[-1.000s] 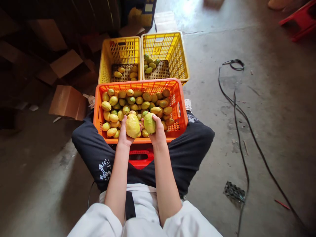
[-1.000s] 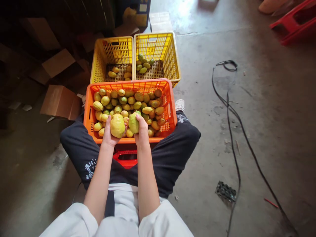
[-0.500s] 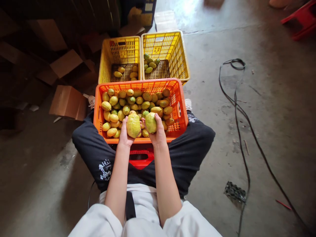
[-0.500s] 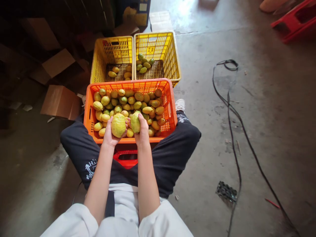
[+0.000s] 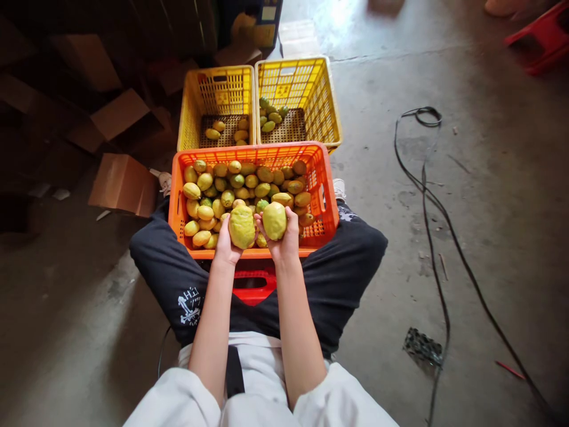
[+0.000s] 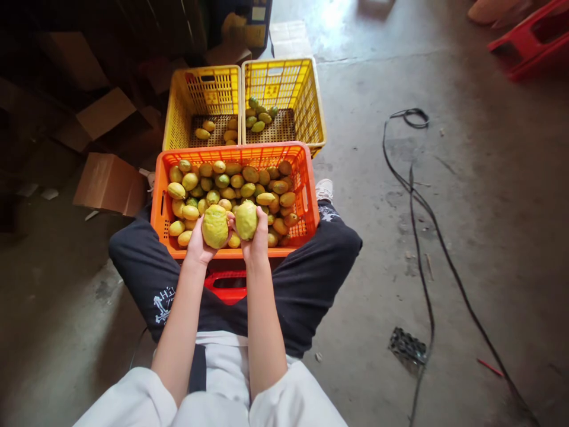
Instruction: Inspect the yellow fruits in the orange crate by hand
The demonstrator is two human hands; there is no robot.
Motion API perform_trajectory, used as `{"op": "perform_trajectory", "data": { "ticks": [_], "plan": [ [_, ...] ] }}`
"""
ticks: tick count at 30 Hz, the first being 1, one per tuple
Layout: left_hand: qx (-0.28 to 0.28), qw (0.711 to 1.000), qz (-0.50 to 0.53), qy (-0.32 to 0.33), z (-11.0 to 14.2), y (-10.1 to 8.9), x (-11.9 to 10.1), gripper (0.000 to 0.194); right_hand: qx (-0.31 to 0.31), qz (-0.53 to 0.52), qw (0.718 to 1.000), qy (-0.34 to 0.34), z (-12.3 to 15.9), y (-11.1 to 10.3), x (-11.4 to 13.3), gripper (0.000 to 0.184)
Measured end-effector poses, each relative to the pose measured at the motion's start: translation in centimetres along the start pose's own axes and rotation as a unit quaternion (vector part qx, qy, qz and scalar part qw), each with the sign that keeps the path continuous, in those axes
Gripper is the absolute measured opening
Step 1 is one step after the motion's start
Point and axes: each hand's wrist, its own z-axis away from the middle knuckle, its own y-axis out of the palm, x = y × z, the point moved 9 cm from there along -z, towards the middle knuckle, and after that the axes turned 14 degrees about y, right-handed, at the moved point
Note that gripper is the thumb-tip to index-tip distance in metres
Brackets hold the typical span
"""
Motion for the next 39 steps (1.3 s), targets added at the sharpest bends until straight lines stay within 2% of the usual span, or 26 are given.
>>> {"op": "perform_trajectory", "data": {
  "ticks": [5,12,17,20,23,31,36,39],
  "plan": [
    [-0.018,1.000,0.005,-0.014,0.3,0.1,0.2,0.046,-0.008,-0.010,1.000,0.013,-0.4,-0.2,-0.1,0.038],
    [0.018,0.999,-0.026,0.012,0.1,-0.3,-0.2,0.044,-0.009,-0.015,0.998,-0.053,-0.2,-0.3,0.9,0.022],
    [0.015,0.999,-0.018,0.045,-0.1,-0.5,-0.6,0.033,0.011,0.043,0.996,-0.072,0.0,-0.4,0.8,0.038],
    [0.031,0.997,-0.024,0.061,-0.4,-0.5,-0.6,0.034,0.021,0.080,0.992,-0.094,0.0,-0.4,0.9,0.054],
    [0.043,0.995,-0.030,0.081,-0.7,-0.5,-0.7,0.035,0.015,0.095,0.990,-0.106,-0.1,-0.7,1.1,0.058],
    [0.048,0.996,-0.004,0.073,-0.8,-0.2,-0.7,0.034,-0.005,0.065,0.995,-0.077,-0.1,-0.6,1.1,0.038],
    [0.048,0.997,0.001,0.065,-0.6,0.0,-0.6,0.029,-0.018,0.043,0.997,-0.055,-0.5,-0.4,0.6,0.033],
    [0.036,0.998,-0.001,0.057,-0.7,-0.2,-0.6,0.033,-0.011,0.037,0.997,-0.063,-0.8,-0.5,0.8,0.033]
  ]
}}
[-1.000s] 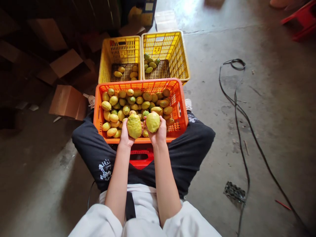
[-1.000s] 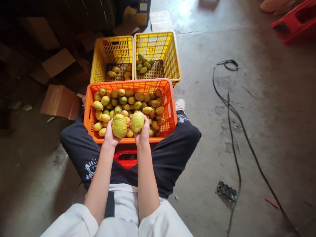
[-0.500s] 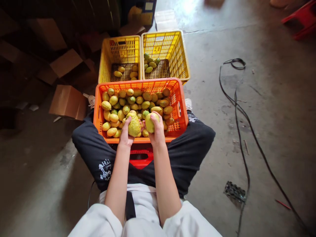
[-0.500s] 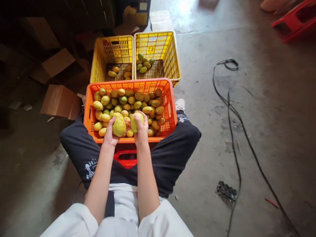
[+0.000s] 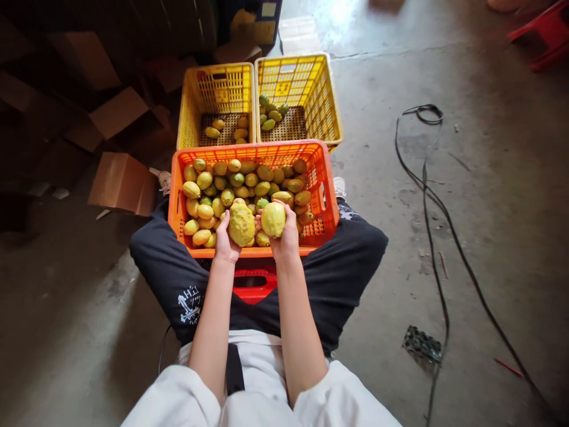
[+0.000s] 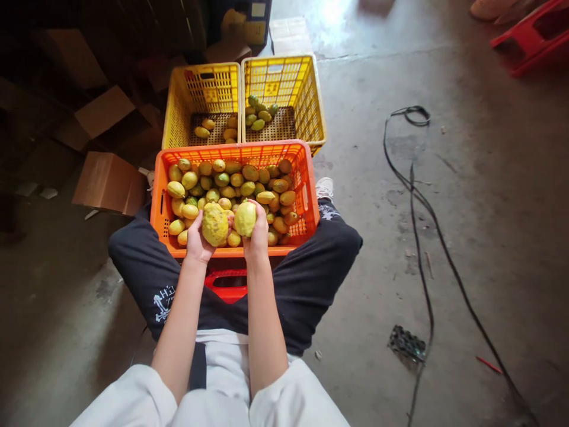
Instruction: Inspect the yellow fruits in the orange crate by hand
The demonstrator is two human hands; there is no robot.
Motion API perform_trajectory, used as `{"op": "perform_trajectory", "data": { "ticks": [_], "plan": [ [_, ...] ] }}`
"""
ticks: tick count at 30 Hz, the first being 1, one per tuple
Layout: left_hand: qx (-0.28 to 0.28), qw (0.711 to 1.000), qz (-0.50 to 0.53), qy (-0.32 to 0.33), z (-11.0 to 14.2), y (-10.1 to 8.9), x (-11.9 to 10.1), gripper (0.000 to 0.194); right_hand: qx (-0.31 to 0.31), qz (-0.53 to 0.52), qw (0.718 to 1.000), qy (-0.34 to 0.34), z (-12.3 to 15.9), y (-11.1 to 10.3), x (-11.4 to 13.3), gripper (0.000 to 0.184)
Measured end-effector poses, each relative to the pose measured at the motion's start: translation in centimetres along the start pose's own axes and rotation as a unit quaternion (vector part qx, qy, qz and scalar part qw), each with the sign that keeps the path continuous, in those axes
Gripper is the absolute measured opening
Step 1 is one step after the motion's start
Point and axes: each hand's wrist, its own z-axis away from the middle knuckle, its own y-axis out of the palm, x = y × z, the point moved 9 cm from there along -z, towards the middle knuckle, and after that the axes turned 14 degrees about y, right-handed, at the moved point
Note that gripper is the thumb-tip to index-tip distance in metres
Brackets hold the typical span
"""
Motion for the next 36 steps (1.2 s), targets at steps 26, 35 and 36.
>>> {"op": "perform_trajectory", "data": {
  "ticks": [26,35,36],
  "plan": [
    [0.020,0.999,0.005,-0.045,1.4,0.6,0.0,0.027,0.069,0.057,0.996,-0.009,1.5,0.2,0.6,0.056],
    [-0.001,0.999,-0.013,-0.035,0.3,-0.1,0.7,0.029,0.015,0.088,0.996,-0.020,0.4,-1.0,0.7,0.040],
    [-0.002,0.999,-0.010,-0.041,0.2,-0.2,0.8,0.033,0.014,0.082,0.996,-0.013,0.0,-1.1,0.6,0.038]
  ]
}}
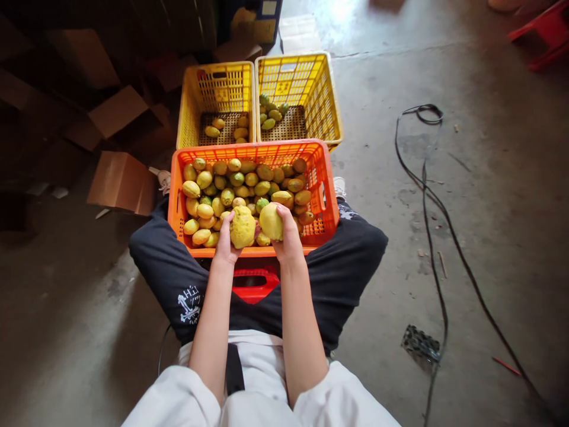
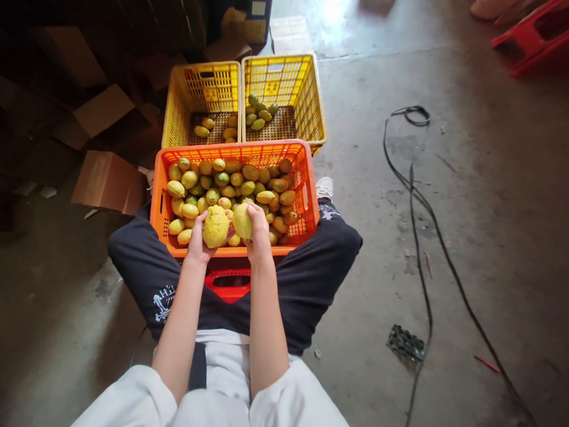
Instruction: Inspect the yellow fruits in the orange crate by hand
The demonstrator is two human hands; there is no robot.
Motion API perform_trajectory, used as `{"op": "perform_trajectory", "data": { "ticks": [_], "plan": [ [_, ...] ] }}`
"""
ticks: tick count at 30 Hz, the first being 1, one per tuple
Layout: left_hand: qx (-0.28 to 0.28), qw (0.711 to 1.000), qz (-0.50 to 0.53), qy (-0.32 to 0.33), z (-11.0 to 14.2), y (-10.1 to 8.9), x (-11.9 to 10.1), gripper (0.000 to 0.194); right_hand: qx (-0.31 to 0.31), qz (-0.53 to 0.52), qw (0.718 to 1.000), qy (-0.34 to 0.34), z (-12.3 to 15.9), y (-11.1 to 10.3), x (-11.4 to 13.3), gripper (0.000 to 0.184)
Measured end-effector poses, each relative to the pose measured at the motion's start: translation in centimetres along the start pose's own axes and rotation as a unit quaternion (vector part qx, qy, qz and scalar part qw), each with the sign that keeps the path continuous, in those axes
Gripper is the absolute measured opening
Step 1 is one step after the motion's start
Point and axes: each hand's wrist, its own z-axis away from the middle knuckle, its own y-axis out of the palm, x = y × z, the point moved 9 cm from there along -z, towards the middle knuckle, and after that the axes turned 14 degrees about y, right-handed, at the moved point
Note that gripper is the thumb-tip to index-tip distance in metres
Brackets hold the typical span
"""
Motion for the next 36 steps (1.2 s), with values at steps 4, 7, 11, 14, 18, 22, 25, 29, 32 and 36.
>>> {"op": "perform_trajectory", "data": {
  "ticks": [4,7,11,14,18,22,25,29,32,36],
  "plan": [
    [-0.005,1.000,-0.001,-0.015,-0.4,-0.6,0.2,0.047,0.014,-0.030,0.998,0.048,-0.9,0.0,-0.8,0.037],
    [0.000,1.000,-0.002,-0.019,-0.3,-0.7,0.1,0.053,0.004,-0.041,0.997,0.060,-0.9,0.1,-1.1,0.038],
    [0.014,1.000,0.001,0.006,0.0,0.1,-0.5,0.051,-0.031,-0.052,0.997,0.051,-0.8,-0.1,-1.3,0.035],
    [0.012,1.000,0.014,0.022,0.3,0.5,-0.8,0.047,-0.019,-0.066,0.996,0.049,-0.8,0.2,-1.5,0.031],
    [0.010,1.000,0.014,0.021,0.2,0.5,-0.8,0.046,0.008,-0.078,0.996,0.049,-0.5,0.8,-1.3,0.028],
    [-0.020,0.999,0.004,0.038,-0.4,-0.5,-0.7,0.041,0.002,-0.094,0.993,0.068,-0.4,0.8,-1.4,0.030],
    [-0.031,0.998,0.005,0.050,-0.8,-1.0,-0.6,0.039,0.009,-0.098,0.992,0.077,-0.3,0.9,-1.4,0.035],
    [-0.044,0.998,0.005,0.054,-1.1,-1.2,-0.5,0.035,-0.003,-0.085,0.993,0.080,-0.1,0.5,-1.3,0.035],
    [-0.048,0.997,0.001,0.056,-1.3,-1.2,-0.5,0.033,0.009,-0.063,0.995,0.072,-0.2,0.2,-1.2,0.036],
    [-0.047,0.997,-0.003,0.067,-1.6,-1.2,-0.6,0.029,0.014,-0.025,0.999,0.021,-0.6,-0.1,-0.8,0.038]
  ]
}}
